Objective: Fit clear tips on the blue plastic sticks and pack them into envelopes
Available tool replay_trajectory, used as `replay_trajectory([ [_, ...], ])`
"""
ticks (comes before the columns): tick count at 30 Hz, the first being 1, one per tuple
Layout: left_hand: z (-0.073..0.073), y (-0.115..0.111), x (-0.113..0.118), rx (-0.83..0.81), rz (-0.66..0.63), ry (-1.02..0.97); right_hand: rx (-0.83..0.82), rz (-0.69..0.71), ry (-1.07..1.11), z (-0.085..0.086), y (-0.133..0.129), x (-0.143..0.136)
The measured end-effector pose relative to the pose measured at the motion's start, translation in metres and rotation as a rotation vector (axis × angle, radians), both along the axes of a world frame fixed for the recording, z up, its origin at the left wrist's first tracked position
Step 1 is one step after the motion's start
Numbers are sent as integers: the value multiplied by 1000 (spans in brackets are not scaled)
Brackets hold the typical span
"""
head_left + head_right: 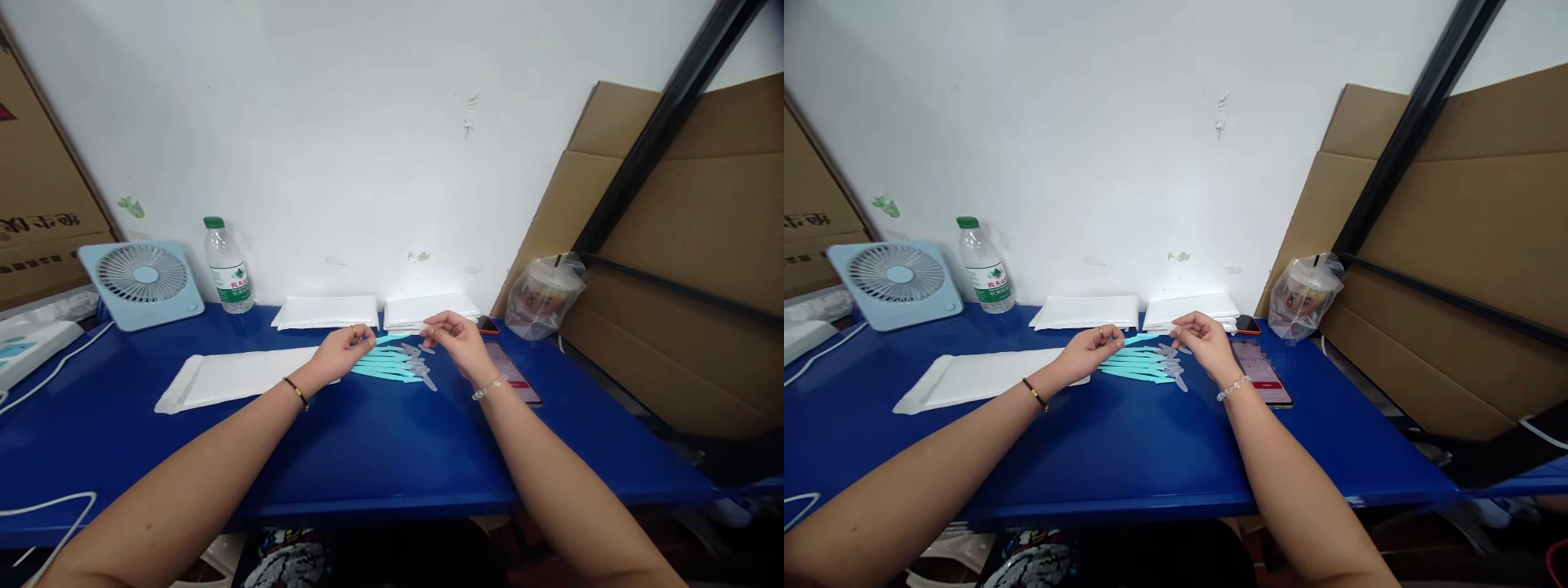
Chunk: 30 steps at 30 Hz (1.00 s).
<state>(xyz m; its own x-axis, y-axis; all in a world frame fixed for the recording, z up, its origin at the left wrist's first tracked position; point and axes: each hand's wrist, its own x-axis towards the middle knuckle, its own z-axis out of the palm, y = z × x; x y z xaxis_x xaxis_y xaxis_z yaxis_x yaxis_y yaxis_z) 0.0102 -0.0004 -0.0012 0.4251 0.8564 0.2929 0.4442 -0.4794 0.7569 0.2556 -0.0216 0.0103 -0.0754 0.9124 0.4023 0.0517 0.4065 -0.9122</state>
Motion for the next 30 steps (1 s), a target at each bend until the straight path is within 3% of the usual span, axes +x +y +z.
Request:
replay_trajectory([
  [5,3,1,-1,-12,-14,-28,-17,12,-22,1,1,3],
  [15,-2,-1,2,-95,-88,26,-115,218,-152,-10,-2,-14],
  [18,0,-8,3,-133,-135,95,-125,254,-314,0,-6,-6],
  [22,3,-23,7,-120,-242,295,-121,154,-725,12,-10,14],
  [26,-2,-27,10,30,-211,404,-176,81,-1049,6,-8,21],
  [30,-9,-16,9,284,-144,456,-178,71,-1082,-3,-4,15],
])
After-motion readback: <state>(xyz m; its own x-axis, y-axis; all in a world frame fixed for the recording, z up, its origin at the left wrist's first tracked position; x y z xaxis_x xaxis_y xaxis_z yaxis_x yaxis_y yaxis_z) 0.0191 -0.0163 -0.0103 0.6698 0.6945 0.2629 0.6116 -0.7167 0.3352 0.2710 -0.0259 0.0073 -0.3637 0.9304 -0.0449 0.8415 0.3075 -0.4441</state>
